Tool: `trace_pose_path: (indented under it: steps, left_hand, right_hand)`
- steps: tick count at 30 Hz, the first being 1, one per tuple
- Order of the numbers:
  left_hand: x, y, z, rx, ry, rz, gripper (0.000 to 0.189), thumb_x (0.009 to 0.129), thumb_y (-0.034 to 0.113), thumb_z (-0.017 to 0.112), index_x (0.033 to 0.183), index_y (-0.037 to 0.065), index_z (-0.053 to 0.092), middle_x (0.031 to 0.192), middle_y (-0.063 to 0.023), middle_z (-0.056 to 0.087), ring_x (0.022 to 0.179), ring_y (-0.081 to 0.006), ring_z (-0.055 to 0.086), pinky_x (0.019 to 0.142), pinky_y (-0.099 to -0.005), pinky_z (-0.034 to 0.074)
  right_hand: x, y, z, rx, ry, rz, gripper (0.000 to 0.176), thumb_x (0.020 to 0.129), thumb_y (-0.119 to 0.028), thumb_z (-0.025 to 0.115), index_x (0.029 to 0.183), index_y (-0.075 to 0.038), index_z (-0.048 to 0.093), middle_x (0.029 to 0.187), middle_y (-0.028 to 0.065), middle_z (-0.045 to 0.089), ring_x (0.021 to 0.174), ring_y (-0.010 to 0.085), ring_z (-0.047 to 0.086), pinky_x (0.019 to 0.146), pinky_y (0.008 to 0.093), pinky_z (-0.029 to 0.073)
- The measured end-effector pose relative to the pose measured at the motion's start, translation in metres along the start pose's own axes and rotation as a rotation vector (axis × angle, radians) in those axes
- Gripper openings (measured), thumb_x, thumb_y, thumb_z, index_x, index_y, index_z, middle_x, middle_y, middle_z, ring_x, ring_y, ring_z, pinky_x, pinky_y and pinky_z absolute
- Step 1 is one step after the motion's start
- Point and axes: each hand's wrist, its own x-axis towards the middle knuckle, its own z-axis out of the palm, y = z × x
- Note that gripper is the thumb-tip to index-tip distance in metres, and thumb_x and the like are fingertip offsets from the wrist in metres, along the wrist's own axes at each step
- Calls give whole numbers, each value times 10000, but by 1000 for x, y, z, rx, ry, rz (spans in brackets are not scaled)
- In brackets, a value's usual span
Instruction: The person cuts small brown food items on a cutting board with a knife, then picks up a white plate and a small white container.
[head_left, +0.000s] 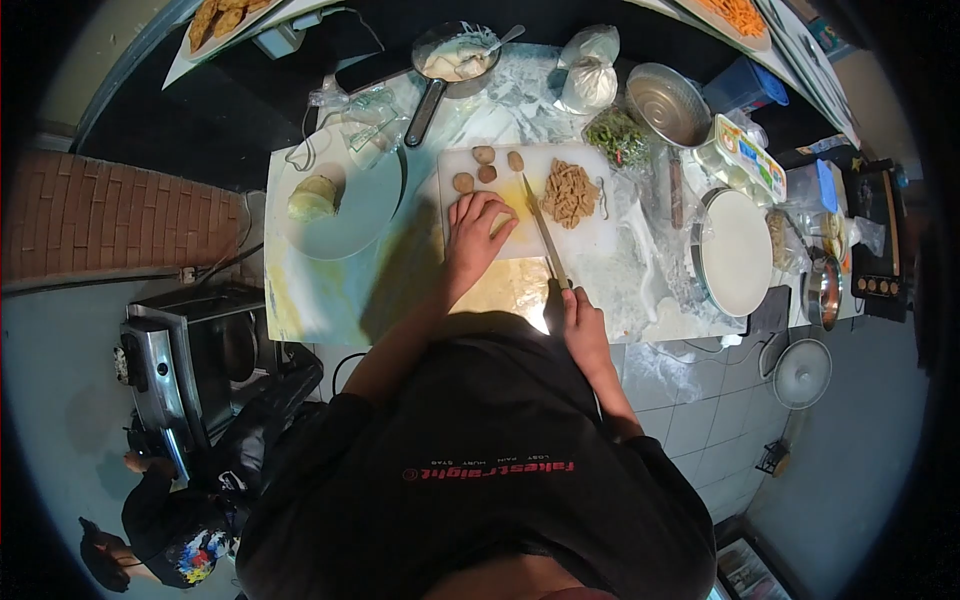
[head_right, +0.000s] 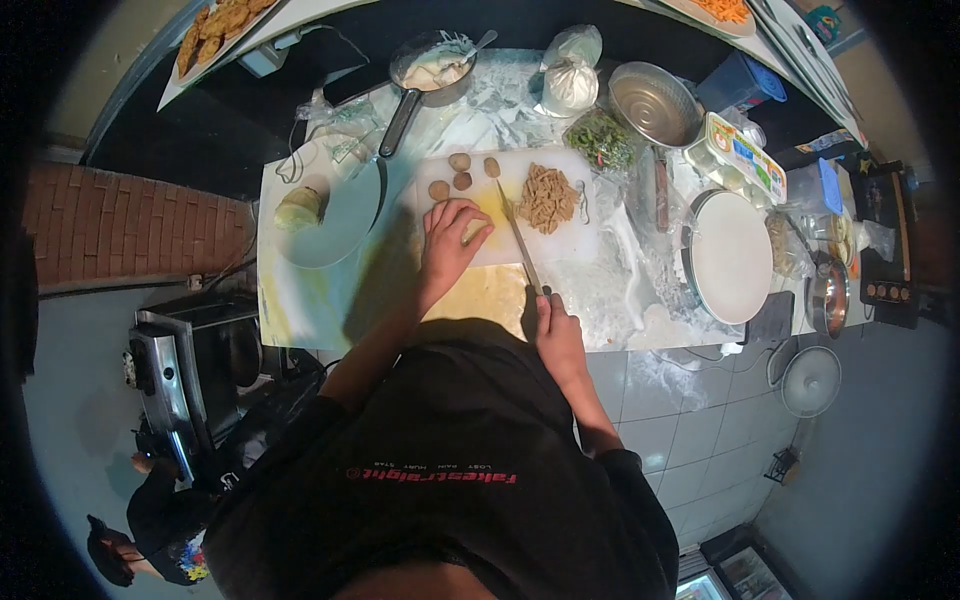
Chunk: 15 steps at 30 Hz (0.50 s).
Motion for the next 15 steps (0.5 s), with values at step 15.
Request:
trace_pose_path:
  steps: [15]
  left_hand:
    - [0, 0, 0, 19, 15, 0, 189, 811, 222, 821, 964, 144, 742, 1068, 8, 626, 1106, -221, 549, 971, -396, 372]
  right_hand:
    - [-3, -9, 6, -228, -36, -9, 373, 1099, -360, 439, 1050, -8, 553, 744, 342, 649, 756, 552, 645, 626, 627, 512]
